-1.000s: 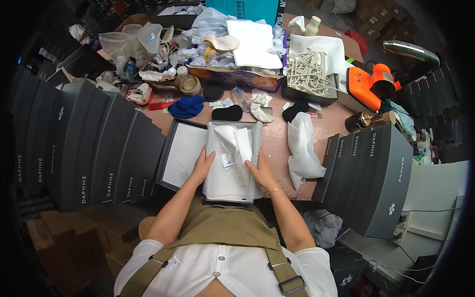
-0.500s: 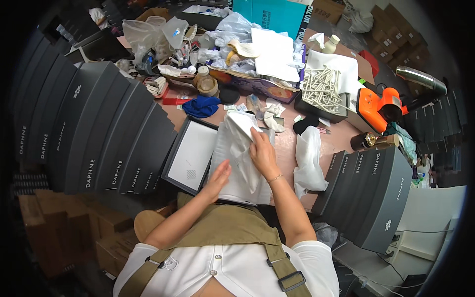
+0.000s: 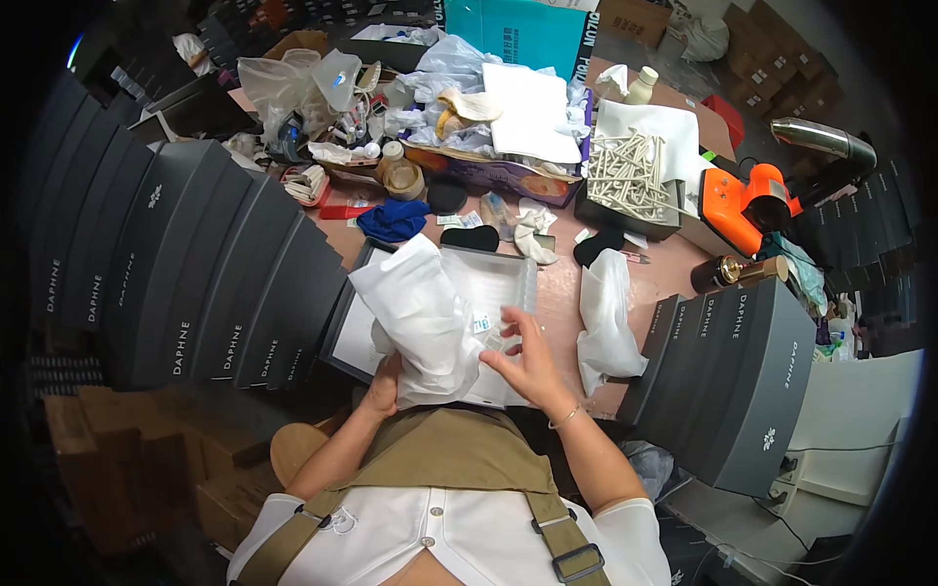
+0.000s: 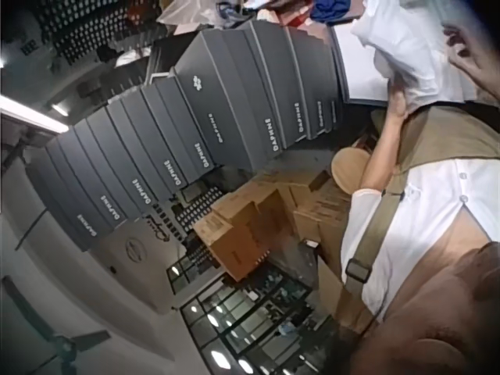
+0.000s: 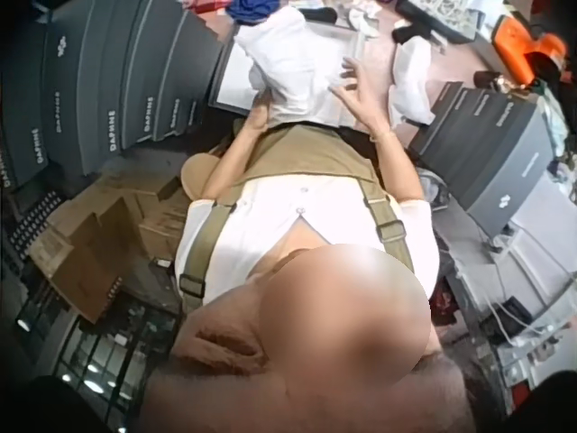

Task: Inspecting white high-heeled shoes, wrapping them in tissue paper, and placing them into brand-name shoe boxes.

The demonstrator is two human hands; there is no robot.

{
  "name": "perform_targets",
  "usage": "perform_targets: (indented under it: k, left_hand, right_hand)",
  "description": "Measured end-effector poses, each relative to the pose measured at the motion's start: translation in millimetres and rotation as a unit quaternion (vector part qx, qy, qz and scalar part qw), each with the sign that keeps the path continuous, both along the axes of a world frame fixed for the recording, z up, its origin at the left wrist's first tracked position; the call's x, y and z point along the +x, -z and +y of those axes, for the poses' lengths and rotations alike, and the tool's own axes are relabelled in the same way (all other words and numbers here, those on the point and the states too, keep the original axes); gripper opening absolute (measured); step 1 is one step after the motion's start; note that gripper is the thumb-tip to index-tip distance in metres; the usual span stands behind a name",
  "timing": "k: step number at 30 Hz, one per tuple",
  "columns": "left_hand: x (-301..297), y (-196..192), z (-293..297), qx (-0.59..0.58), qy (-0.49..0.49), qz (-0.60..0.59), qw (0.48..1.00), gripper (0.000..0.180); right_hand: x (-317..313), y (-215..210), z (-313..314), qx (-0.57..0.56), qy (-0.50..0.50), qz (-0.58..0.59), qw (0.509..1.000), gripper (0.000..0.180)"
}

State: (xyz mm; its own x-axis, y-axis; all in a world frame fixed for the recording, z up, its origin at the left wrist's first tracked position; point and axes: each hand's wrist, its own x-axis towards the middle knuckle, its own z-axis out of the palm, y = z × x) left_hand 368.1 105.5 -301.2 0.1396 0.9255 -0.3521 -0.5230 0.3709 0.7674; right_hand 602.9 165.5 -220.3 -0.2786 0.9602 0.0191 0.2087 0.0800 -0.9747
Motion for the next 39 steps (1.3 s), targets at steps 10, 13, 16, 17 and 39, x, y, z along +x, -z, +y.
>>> perform_targets:
  k: [10, 13, 16, 17, 39]
  left_hand:
    - [-7.6, -8.0, 5.5, -0.031, -0.049, -0.134, 0.989, 0.083]
    - [-37.0, 5.3, -4.4, 0.037, 0.036, -0.042, 0.998, 0.083]
    - [-56.8, -16.4, 5.9, 0.041, 0.207, 0.178, 0.961, 0.075]
    - [-50.3, -20.3, 8.7, 0.044, 0.234, 0.192, 0.952, 0.075]
    - [-17.0, -63.7, 58.3, 0.006, 0.010, 0.294, 0.956, 0.062]
  right_hand:
    - [-23.2, 35.8, -37.1, 0.070, -0.459, -0.301, 0.833, 0.017]
    - [13.7, -5.4, 10.0, -0.031, -0.228, -0.162, 0.960, 0.028]
    - [16.8, -54.6, 46.7, 0.021, -0.161, 0.056, 0.985, 0.065]
    - [15.0, -53.2, 52.7, -0.060, -0.278, 0.032, 0.958, 0.073]
    - [-5.4, 30.0, -33.8, -0.068, 0.066, 0.289, 0.953, 0.066]
